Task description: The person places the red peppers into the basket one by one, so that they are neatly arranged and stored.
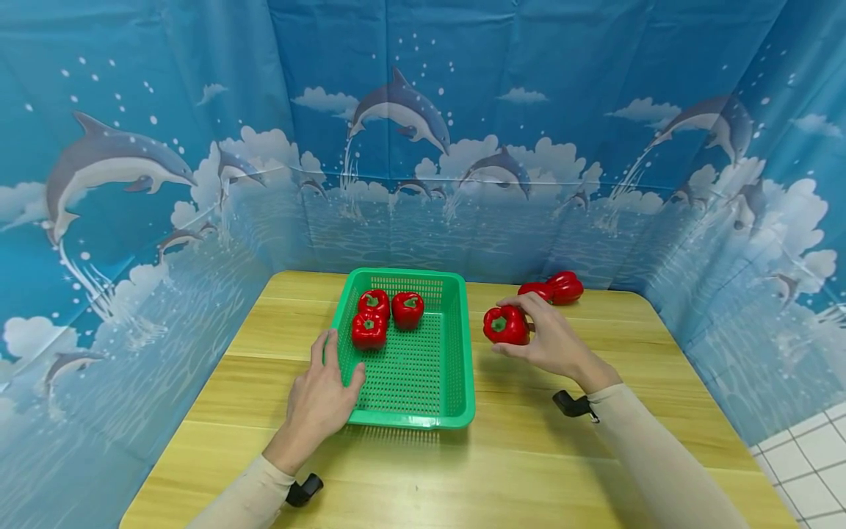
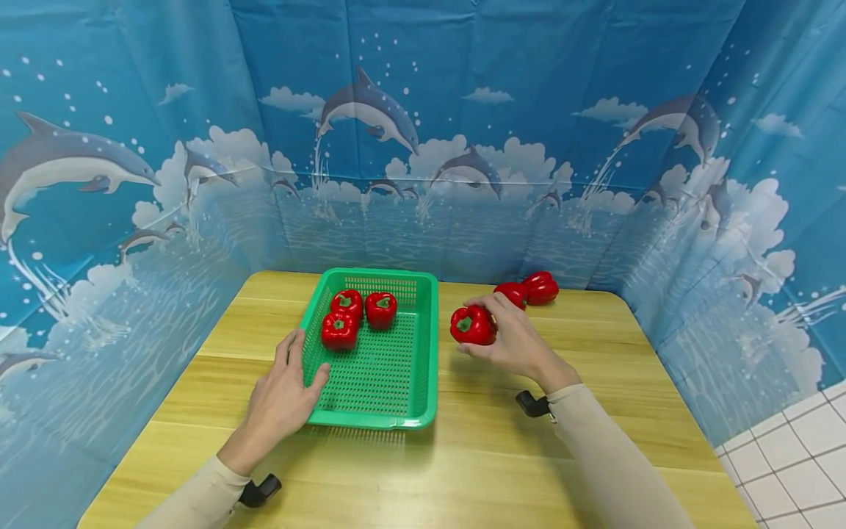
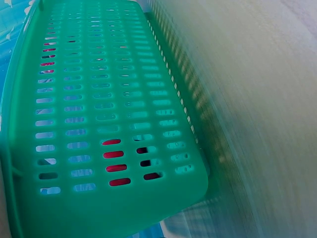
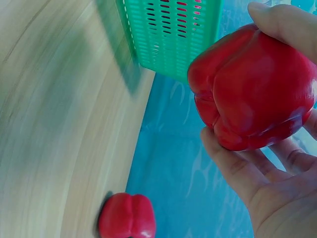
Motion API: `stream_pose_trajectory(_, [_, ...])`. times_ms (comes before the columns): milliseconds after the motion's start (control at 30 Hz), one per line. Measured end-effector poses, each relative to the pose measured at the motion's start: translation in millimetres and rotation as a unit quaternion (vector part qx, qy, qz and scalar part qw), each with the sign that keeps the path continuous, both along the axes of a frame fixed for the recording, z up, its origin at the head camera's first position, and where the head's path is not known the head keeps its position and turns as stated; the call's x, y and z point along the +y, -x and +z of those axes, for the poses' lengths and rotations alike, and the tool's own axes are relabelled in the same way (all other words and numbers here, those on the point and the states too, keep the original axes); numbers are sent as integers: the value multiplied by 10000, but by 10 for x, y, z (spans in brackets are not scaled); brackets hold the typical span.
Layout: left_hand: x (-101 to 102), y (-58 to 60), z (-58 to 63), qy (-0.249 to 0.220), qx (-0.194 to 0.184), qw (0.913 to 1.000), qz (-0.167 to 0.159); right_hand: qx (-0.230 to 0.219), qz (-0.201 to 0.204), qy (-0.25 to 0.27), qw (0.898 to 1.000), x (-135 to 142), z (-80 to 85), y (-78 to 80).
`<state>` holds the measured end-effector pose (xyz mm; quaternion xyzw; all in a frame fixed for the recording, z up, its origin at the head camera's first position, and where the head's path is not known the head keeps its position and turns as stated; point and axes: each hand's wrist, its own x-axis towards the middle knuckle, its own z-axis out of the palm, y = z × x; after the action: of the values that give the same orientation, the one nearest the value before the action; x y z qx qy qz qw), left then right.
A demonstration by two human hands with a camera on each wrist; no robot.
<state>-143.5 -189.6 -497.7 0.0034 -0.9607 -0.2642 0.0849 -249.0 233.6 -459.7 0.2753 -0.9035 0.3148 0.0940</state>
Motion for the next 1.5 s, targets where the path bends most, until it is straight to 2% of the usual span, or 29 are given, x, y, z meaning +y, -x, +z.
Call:
stream_pose_trajectory(233, [3, -4, -10, -15, 87, 10000, 25, -18, 9, 105, 9999, -47, 49, -11])
stream_pose_trajectory(533, [-3, 1, -11, -24, 51, 10000, -5, 277, -60, 24, 9996, -151, 112, -38])
stream_pose_trajectory(867, [0, 12, -19, -37, 80, 10000, 16, 401, -32, 86, 9992, -260, 158, -34])
stream_pose_trajectory(1267, [-12, 10, -11, -6, -27, 10000, -5, 414, 169, 114, 9989, -439, 266, -32])
stream_pose_trajectory(1500, [-7, 5, -12, -38, 37, 10000, 3, 464, 341, 157, 9982, -556, 334, -26])
